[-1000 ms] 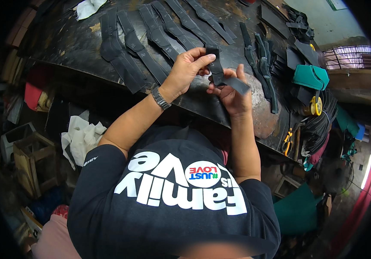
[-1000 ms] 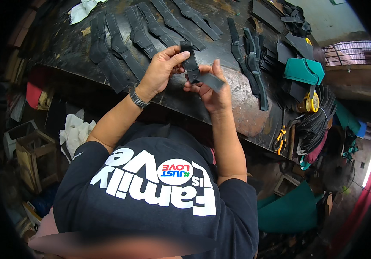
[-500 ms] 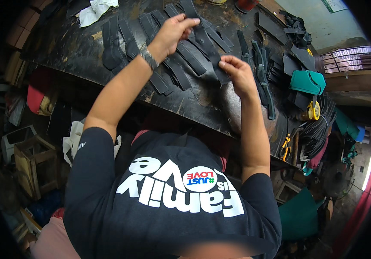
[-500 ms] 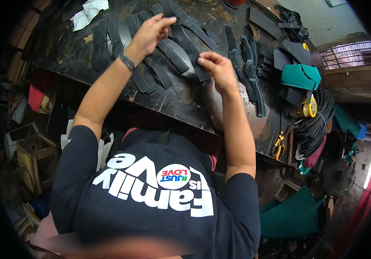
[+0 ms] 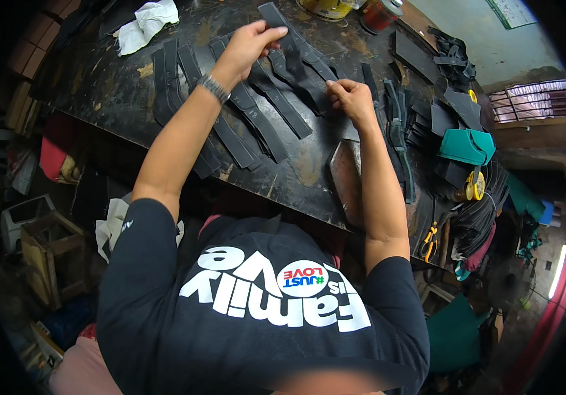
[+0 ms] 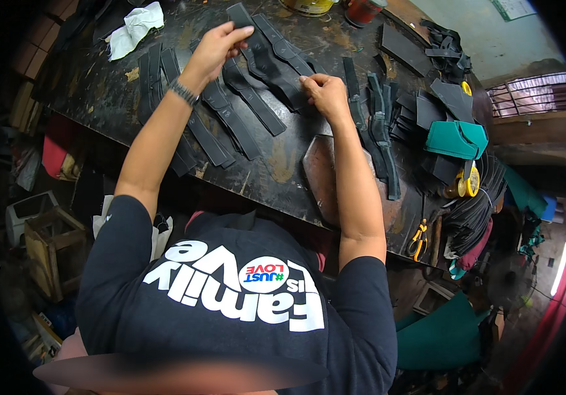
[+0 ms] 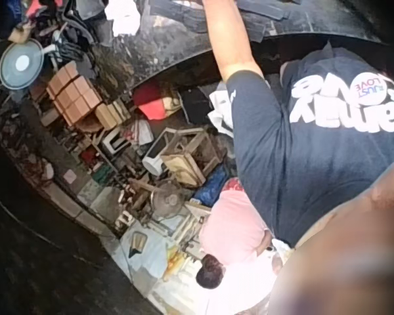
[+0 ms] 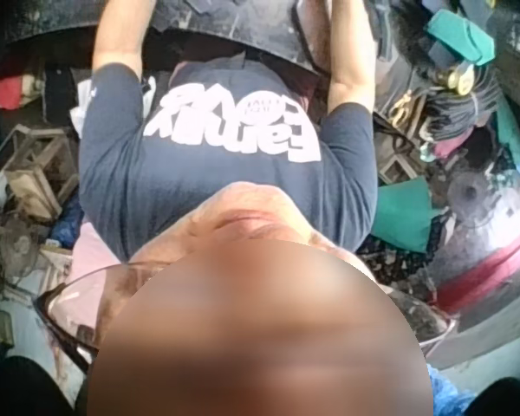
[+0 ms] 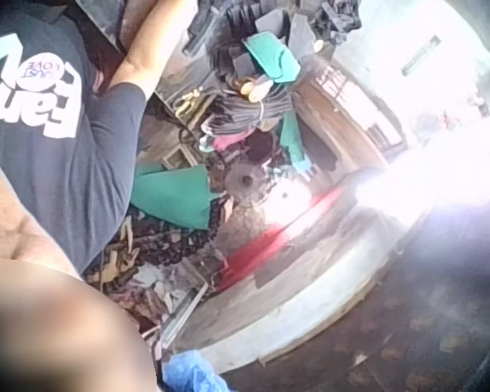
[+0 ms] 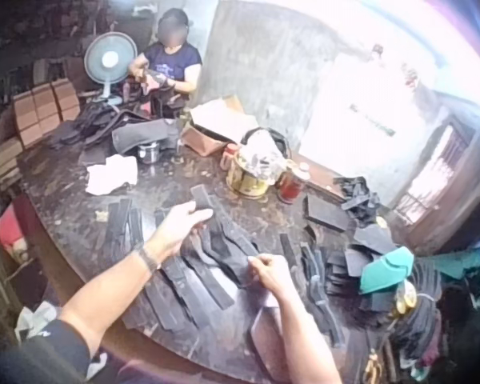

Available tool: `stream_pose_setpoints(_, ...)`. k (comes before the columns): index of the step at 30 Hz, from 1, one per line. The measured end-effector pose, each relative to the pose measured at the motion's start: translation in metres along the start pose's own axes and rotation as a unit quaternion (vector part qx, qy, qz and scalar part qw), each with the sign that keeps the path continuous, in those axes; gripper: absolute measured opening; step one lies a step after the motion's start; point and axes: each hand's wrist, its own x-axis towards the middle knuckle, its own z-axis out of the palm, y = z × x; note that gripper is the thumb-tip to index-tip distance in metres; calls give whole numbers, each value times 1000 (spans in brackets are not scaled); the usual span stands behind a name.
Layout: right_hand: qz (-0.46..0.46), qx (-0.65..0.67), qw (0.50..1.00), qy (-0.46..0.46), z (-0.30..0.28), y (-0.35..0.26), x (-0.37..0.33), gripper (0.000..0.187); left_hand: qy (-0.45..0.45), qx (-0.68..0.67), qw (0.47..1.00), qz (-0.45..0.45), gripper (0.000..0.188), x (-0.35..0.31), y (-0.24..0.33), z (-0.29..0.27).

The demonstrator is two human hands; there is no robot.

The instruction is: The person sorts and arranges black leather strips on a workbench. They pick up strips one by one, inspect them, and place them in rows, occasionally adjusting the pile and repositioning items.

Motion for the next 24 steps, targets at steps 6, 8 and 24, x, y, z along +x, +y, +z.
stream_pose_setpoints(6, -128, -295, 936, 143, 14, -7, 6, 27, -76, -167, 983, -15, 22, -114, 15, 5)
stream_pose_setpoints(8, -133, -314, 931, 133, 16, -9, 8, 27, -89, -177, 980, 0, 21, -153, 15, 15)
stream_pose_setpoints(24, -97, 66, 993, 11, -6, -61, 78, 20, -244, 268, 876, 320, 34, -219, -35, 67)
